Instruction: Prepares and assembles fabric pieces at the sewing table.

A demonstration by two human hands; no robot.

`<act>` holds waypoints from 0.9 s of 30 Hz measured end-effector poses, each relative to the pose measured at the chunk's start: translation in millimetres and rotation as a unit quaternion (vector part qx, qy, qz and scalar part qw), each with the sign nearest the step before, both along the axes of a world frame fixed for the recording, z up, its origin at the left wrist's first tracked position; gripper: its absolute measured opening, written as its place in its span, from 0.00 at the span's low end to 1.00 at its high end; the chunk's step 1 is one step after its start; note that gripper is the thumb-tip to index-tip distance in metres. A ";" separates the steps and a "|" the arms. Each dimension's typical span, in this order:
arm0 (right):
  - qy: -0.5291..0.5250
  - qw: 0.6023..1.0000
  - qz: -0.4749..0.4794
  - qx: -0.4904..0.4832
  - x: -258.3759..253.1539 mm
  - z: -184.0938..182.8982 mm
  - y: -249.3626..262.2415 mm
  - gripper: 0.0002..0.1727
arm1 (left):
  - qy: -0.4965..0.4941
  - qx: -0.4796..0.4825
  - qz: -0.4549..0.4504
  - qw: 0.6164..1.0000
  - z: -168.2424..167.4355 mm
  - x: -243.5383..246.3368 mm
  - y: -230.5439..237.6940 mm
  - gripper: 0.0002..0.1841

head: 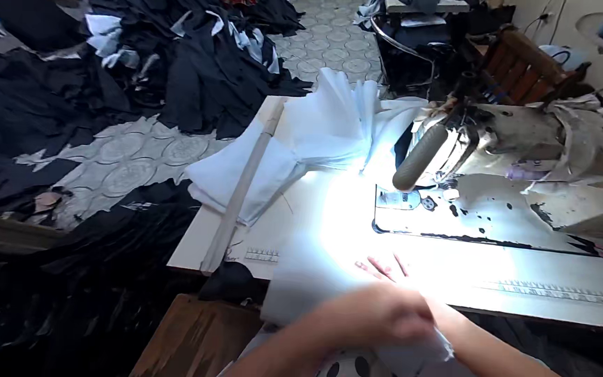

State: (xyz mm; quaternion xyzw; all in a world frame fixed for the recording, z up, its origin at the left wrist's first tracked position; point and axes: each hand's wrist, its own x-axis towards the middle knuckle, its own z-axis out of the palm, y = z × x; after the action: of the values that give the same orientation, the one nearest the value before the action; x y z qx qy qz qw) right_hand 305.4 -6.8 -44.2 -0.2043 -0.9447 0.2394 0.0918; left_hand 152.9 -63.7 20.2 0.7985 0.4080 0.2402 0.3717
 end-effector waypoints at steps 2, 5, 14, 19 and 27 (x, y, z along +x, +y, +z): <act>0.063 0.986 0.000 0.152 9.3 -20.8 -3.8 0.21 | 0.171 0.091 0.224 0.955 -16.2 -49.9 21.8 0.23; 0.158 0.975 -0.020 0.155 9.8 -33.1 -23.4 0.17 | 0.274 0.049 0.333 0.901 -52.0 -97.1 30.7 0.43; -0.237 0.853 -0.281 -0.372 54.3 -120.7 -19.1 0.33 | 0.046 -0.152 -0.002 0.987 -80.1 -49.8 -39.8 0.16; -0.283 0.848 -0.332 -0.300 41.3 -118.0 -7.5 0.32 | 0.314 -0.311 0.217 0.870 -199.1 -48.2 -27.3 0.29; -0.280 0.860 -0.363 -0.226 52.9 -124.5 -7.9 0.30 | 0.348 -0.374 0.241 0.825 -167.0 -50.6 -16.1 0.26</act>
State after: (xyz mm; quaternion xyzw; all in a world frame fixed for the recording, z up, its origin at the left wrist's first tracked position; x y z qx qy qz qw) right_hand 358.3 -14.7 -168.7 -0.6060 -0.7096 0.3290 -0.1449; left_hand 102.3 -79.8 -146.8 0.5050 0.7484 -0.1424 0.4057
